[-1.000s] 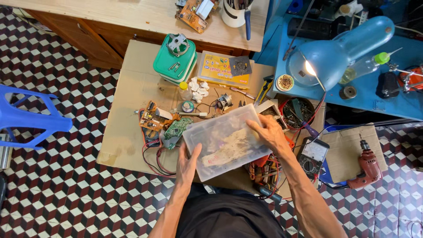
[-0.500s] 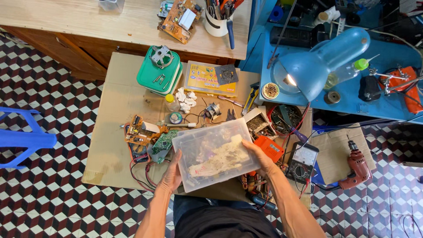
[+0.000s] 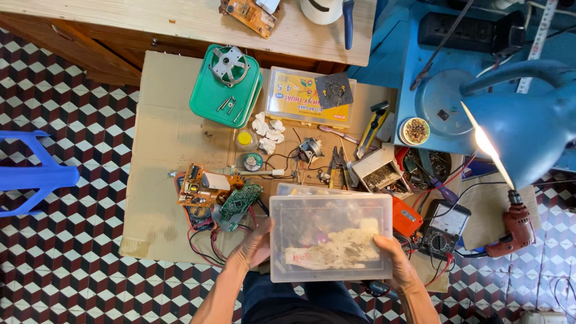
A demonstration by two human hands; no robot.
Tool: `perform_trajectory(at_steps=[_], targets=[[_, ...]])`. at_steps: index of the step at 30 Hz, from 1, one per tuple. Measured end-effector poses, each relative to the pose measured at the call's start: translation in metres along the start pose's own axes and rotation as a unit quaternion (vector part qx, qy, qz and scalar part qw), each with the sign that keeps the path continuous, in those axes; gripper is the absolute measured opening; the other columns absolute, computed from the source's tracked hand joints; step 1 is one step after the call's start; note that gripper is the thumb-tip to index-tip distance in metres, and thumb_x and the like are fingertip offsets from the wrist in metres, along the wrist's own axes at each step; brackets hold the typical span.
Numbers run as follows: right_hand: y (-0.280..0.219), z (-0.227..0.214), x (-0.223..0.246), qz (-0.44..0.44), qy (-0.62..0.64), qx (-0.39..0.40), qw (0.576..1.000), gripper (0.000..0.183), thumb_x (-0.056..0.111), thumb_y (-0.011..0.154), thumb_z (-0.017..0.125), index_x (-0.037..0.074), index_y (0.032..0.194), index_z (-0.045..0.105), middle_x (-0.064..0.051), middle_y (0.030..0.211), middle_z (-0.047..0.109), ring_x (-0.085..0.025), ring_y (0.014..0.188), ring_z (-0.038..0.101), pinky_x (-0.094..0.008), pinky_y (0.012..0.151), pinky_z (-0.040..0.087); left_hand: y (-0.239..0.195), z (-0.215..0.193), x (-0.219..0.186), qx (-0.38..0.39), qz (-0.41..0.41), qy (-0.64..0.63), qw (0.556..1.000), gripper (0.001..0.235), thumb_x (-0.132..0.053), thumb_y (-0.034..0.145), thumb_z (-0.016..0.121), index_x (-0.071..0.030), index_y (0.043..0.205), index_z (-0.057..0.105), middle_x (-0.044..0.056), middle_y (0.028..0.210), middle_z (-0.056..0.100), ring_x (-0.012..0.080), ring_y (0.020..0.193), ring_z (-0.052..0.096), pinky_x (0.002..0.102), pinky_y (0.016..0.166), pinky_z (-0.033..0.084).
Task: The person works at a cluttered electronics workbench, handling wires and small components. They open a plastic parts box, search through loose components, and use multimeter probes to test a small green component. The person then picks up a circuit board and continues to inspect and test it with the multimeter.
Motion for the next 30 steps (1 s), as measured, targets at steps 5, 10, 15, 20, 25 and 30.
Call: perform_trajectory(at_steps=[5,10,15,20,25,30], targets=[[-0.011,-0.027,-0.010,-0.007,0.007,-0.089,0.996,0.084,0.042,0.070,0.073,0.003,0.141,0.051,-0.016,0.121,0.069,-0.029,0.107,0.069,-0.050,0.089,0.058,0.021,0.018,-0.013,0.046,-0.016,0.020,0.999,0.121,-0.068,0.055,0.089,-0.002,0.148,0.046,0.016,0.146,0.056,0.0276,0.136,0.053,0.046,0.116,0.043],[-0.015,-0.039,-0.010,-0.013,0.006,-0.094,0.995,0.090,0.045,0.071,0.075,-0.007,0.141,0.052,-0.021,0.122,0.069,-0.033,0.108,0.068,-0.053,0.089,0.057,0.033,0.019,-0.016,0.054,-0.041,0.045,0.997,0.122,-0.068,0.053,0.089,-0.007,0.149,0.044,0.012,0.143,0.058,0.0249,0.133,0.054,0.045,0.111,0.045],[-0.008,-0.028,0.006,-0.018,-0.029,-0.092,0.995,0.093,0.048,0.067,0.075,-0.001,0.142,0.050,-0.020,0.125,0.065,-0.032,0.109,0.067,-0.054,0.090,0.058,0.035,0.017,-0.011,0.071,-0.009,0.037,0.997,0.125,-0.073,0.059,0.086,0.000,0.152,0.043,0.014,0.148,0.056,0.0262,0.138,0.052,0.042,0.117,0.042],[-0.015,0.002,0.027,-0.017,-0.056,-0.108,0.992,0.088,0.052,0.074,0.068,0.002,0.143,0.049,-0.020,0.127,0.064,-0.033,0.111,0.067,-0.054,0.090,0.057,0.026,0.031,-0.022,0.032,0.020,0.116,0.993,0.123,-0.076,0.066,0.075,-0.006,0.158,0.033,0.012,0.160,0.044,0.0242,0.147,0.040,0.040,0.120,0.032],[-0.037,0.037,0.047,-0.110,-0.098,-0.086,0.985,0.082,0.051,0.085,0.062,0.006,0.151,0.045,-0.013,0.136,0.062,-0.025,0.120,0.060,-0.040,0.100,0.048,0.002,0.070,-0.028,-0.095,0.139,0.230,0.958,0.104,-0.068,0.087,0.057,-0.013,0.163,0.011,0.007,0.168,0.025,0.0217,0.155,0.026,0.037,0.124,0.020],[-0.053,0.061,0.065,-0.184,-0.161,-0.057,0.968,0.076,0.053,0.091,0.054,0.008,0.152,0.043,-0.009,0.142,0.060,-0.021,0.127,0.056,-0.035,0.106,0.042,-0.001,0.094,-0.034,-0.133,0.281,0.322,0.894,0.088,-0.062,0.097,0.041,-0.009,0.163,0.018,0.009,0.167,0.030,0.0220,0.154,0.027,0.034,0.121,0.020]])
Point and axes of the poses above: each hand's wrist, its own y-axis towards the middle knuckle, its own z-axis out of the palm, x = y × z, the point moved 3 cm from there along y, towards the middle knuckle
